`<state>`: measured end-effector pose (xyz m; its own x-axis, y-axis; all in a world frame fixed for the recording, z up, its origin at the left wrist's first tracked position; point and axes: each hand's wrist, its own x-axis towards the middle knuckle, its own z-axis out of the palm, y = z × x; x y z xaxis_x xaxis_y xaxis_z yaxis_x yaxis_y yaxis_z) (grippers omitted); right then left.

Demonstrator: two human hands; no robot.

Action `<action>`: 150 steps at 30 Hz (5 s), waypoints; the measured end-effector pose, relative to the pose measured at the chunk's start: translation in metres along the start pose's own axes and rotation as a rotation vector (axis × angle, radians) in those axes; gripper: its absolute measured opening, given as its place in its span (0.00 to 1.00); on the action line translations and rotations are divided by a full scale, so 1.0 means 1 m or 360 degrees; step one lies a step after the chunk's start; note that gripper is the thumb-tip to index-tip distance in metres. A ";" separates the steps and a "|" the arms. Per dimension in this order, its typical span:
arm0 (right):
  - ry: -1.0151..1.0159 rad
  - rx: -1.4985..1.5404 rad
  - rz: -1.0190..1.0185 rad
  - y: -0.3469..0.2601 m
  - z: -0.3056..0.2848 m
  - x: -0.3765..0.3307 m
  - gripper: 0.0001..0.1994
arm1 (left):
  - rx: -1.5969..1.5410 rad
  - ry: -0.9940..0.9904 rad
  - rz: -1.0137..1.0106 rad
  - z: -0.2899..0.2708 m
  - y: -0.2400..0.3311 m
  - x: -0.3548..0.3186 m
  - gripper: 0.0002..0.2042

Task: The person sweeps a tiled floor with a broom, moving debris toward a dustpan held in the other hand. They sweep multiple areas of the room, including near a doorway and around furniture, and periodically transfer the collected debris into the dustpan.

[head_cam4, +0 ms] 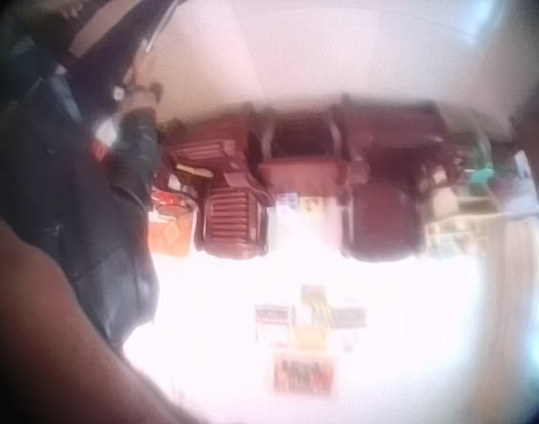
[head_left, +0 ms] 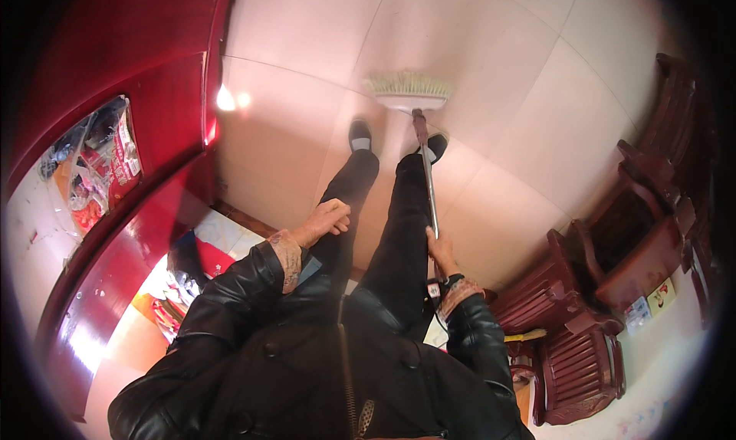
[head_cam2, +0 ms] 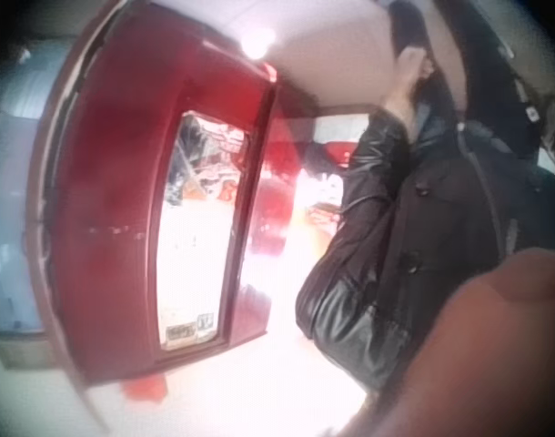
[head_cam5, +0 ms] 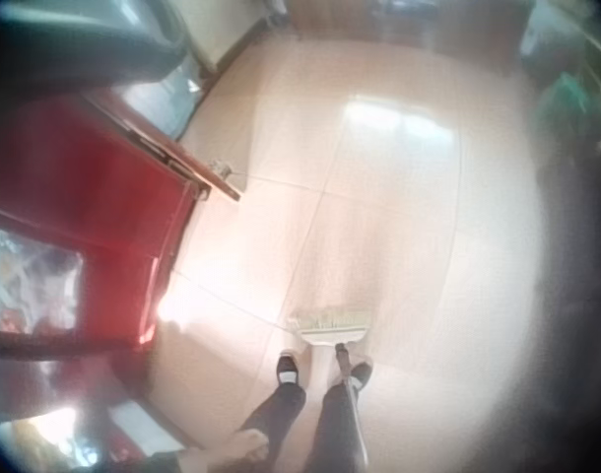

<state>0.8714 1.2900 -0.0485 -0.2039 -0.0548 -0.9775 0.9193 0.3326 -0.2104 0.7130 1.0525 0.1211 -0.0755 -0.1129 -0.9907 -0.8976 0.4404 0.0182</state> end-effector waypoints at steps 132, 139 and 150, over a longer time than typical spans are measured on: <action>-0.0449 0.3438 0.0341 -0.272 -0.099 -0.017 0.14 | 0.0281 -0.0354 -0.0269 0.097 0.264 -0.035 0.10; -0.0793 0.2929 -0.0241 -0.380 -0.130 -0.023 0.13 | -0.0119 -0.0056 0.0230 0.056 0.290 -0.053 0.13; -0.0168 0.2836 -0.0134 -0.293 -0.195 0.012 0.12 | 0.0109 -0.0346 0.0291 0.052 0.280 -0.025 0.17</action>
<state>0.5344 1.3756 0.0047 -0.3103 -0.0941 -0.9460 0.1410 -0.9886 0.0521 0.4865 1.2247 0.1437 -0.1320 0.1645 -0.9775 -0.8457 0.4957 0.1977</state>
